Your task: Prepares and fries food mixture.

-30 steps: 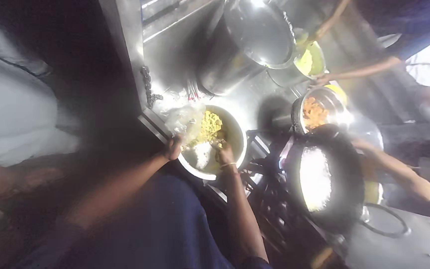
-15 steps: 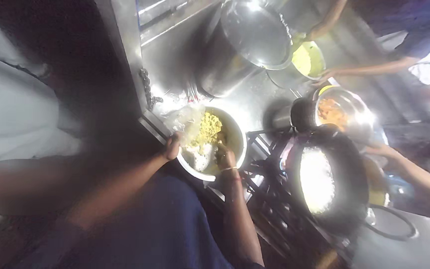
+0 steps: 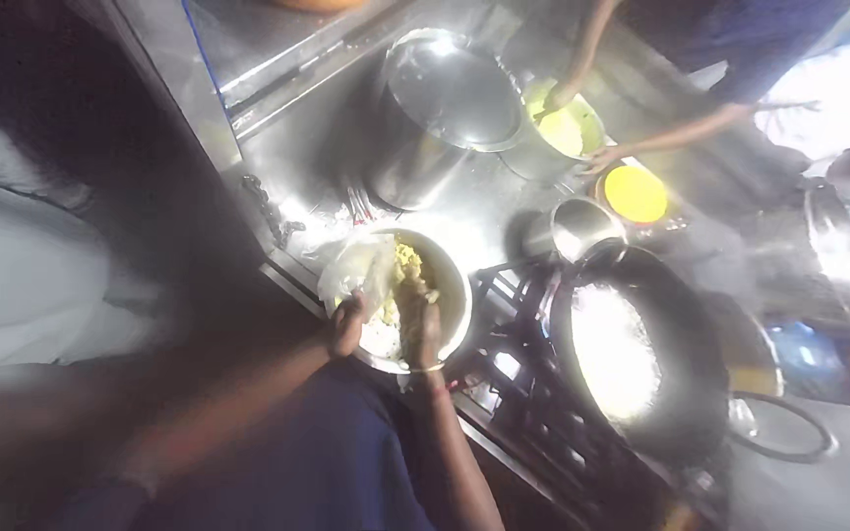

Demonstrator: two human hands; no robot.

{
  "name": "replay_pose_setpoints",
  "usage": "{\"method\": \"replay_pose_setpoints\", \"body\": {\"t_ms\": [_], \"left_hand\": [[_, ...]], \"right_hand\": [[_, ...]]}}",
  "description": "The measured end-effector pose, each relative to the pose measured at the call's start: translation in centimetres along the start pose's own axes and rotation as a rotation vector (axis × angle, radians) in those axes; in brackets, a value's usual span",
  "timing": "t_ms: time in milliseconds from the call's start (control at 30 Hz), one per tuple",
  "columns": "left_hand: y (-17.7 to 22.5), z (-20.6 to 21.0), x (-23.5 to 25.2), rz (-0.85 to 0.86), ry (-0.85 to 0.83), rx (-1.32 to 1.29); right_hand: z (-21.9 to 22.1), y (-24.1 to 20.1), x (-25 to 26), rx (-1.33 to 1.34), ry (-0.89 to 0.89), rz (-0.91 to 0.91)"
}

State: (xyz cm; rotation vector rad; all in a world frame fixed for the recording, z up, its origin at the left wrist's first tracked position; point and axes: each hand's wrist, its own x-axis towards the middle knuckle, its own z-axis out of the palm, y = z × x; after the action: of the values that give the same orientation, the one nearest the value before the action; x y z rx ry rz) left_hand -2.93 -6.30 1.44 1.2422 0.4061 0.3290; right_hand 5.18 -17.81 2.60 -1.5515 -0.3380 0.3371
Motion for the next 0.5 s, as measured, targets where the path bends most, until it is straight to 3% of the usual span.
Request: {"method": "replay_pose_setpoints", "body": {"t_ms": [100, 233, 267, 333, 400, 500], "left_hand": [[0.2, 0.1, -0.7, 0.015, -0.160, -0.013], [1.1, -0.3, -1.4, -0.284, -0.284, -0.146], [1.3, -0.2, -1.6, -0.241, -0.314, -0.084], [0.4, -0.3, -2.0, 0.040, -0.298, 0.105], [0.0, 0.5, -2.8, 0.223, -0.101, 0.150], [-0.4, 0.4, -2.6, 0.320, 0.079, 0.089]], "right_hand": [[2.6, -0.2, -2.3, -0.014, -0.130, -0.065], [2.3, 0.5, -3.5, -0.200, -0.157, -0.239], [1.8, 0.5, -3.6, -0.150, -0.179, -0.233], [0.7, 0.5, -3.5, 0.043, -0.190, -0.186], [-1.6, -0.7, -3.2, 0.163, -0.153, -0.131], [-7.8, -6.0, -2.1, -0.029, -0.080, -0.146]]}}
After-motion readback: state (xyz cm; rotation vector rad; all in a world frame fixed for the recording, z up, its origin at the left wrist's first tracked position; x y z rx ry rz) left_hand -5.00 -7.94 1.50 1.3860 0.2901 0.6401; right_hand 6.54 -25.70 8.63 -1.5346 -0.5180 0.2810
